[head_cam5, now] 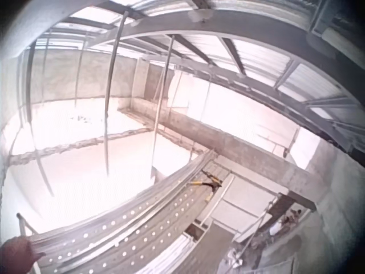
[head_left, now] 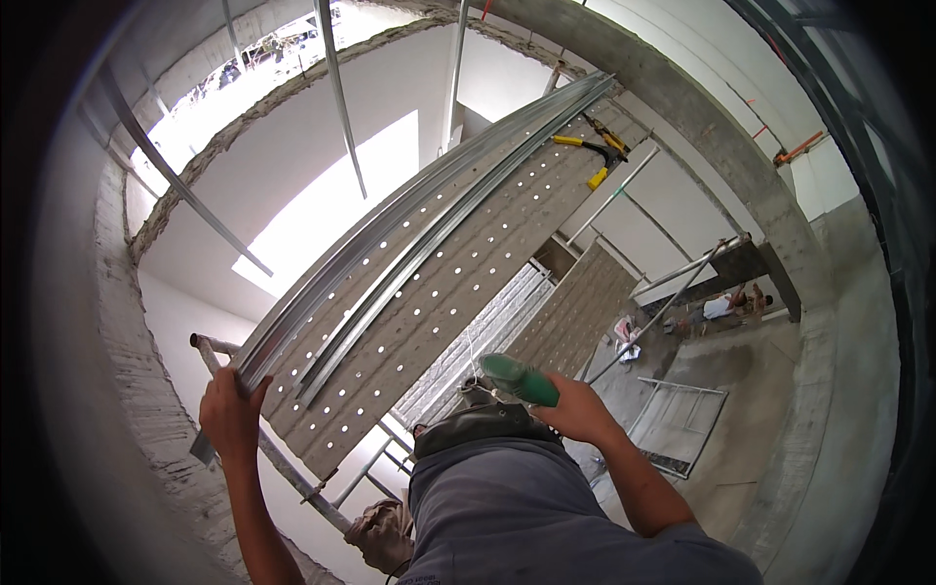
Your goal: The person stands on a scaffold and installs metal strips onto a perforated metal frame. They use pliers to secure the strips and a power drill to fasten them in place.
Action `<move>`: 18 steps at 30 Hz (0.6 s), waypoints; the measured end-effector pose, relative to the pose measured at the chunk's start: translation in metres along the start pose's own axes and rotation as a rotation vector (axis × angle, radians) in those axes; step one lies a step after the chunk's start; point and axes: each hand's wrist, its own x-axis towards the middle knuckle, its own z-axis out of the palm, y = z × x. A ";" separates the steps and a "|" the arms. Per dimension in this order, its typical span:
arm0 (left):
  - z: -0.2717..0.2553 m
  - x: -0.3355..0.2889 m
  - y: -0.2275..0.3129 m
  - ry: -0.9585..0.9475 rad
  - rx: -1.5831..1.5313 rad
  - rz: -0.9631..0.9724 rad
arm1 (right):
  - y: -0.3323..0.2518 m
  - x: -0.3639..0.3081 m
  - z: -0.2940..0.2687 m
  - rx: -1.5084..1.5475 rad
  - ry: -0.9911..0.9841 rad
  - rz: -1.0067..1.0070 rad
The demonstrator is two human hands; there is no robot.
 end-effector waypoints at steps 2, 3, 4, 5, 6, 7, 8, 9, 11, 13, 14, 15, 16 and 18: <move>0.001 -0.020 -0.012 0.015 -0.002 -0.012 | -0.002 0.001 0.000 -0.010 -0.018 0.001; 0.000 -0.028 -0.018 0.022 -0.006 -0.015 | -0.001 0.001 0.001 -0.019 -0.020 -0.002; -0.002 -0.035 -0.024 0.059 -0.032 -0.008 | 0.000 0.001 0.003 -0.027 -0.023 -0.004; -0.003 -0.041 -0.028 0.049 -0.047 -0.028 | -0.001 0.002 0.004 -0.027 -0.025 -0.005; -0.005 -0.047 -0.030 0.039 -0.063 -0.048 | -0.002 0.002 0.006 -0.027 -0.027 -0.006; -0.006 -0.051 -0.031 0.029 -0.079 -0.068 | -0.003 0.002 0.008 -0.028 -0.029 -0.007; -0.005 -0.056 -0.030 0.046 -0.112 -0.062 | -0.004 0.002 0.010 -0.042 -0.025 -0.027; -0.002 -0.059 -0.025 0.063 -0.145 -0.055 | -0.006 0.003 0.012 -0.057 -0.022 -0.046; 0.007 -0.064 -0.015 0.067 -0.201 -0.053 | -0.011 0.003 0.015 -0.073 -0.028 -0.068; 0.020 -0.070 -0.004 0.036 -0.250 -0.072 | -0.020 0.002 0.018 -0.085 -0.053 -0.074; 0.033 -0.073 0.002 -0.019 -0.259 -0.074 | -0.023 0.000 0.019 -0.085 -0.052 -0.074; 0.047 -0.078 0.009 -0.077 -0.266 -0.080 | -0.026 -0.001 0.021 -0.087 -0.054 -0.077; 0.063 -0.081 0.022 -0.136 -0.302 -0.083 | -0.028 -0.004 0.025 -0.089 -0.061 -0.076; 0.088 -0.089 0.047 -0.285 -0.311 -0.105 | -0.035 -0.011 0.032 -0.078 -0.027 -0.106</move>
